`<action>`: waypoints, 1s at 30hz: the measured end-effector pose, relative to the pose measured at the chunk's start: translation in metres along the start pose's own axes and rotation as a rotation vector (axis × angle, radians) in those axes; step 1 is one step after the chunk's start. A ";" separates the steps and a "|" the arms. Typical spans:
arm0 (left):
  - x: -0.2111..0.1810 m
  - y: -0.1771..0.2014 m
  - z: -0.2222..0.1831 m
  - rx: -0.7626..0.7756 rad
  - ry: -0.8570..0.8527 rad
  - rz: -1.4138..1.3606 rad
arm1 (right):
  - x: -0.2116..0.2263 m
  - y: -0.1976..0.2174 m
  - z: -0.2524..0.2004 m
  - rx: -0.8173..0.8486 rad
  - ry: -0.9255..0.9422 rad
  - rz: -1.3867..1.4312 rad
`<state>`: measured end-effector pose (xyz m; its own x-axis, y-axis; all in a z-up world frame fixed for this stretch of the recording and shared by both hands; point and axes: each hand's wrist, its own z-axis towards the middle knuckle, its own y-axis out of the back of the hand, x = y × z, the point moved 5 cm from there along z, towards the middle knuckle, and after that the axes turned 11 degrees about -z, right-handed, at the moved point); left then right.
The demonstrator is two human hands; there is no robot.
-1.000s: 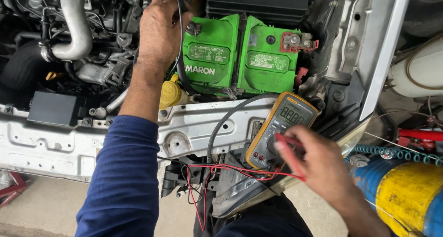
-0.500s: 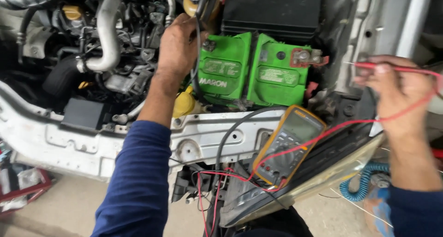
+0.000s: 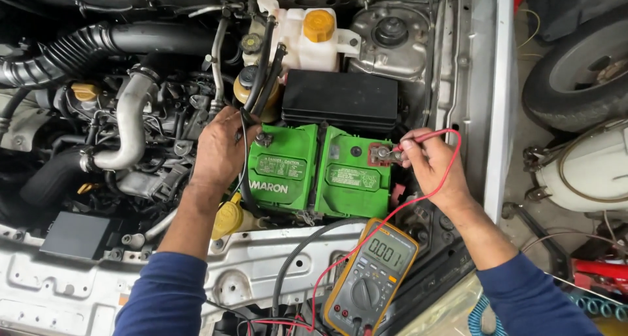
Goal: The person uses a multimeter to measure the voltage across a car battery while it is installed in the engine bay, then takes a photo of the multimeter reading with a smartphone.
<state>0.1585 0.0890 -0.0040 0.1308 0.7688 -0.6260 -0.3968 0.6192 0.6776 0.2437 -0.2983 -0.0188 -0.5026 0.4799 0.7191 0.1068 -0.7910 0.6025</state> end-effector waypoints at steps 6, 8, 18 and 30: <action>0.002 -0.001 0.001 -0.002 0.007 0.002 | 0.002 -0.006 0.002 0.019 0.002 -0.105; 0.002 0.004 0.009 -0.019 -0.084 0.041 | 0.010 -0.002 0.011 0.021 0.049 -0.156; -0.031 0.007 0.003 0.001 -0.094 0.008 | 0.024 -0.008 0.012 0.093 0.115 -0.334; -0.041 0.011 0.002 0.010 -0.150 -0.081 | 0.017 -0.012 0.014 0.087 0.089 -0.264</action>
<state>0.1504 0.0643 0.0301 0.2960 0.7310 -0.6148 -0.3707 0.6811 0.6314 0.2455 -0.2752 -0.0090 -0.5958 0.6264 0.5027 0.0338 -0.6058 0.7949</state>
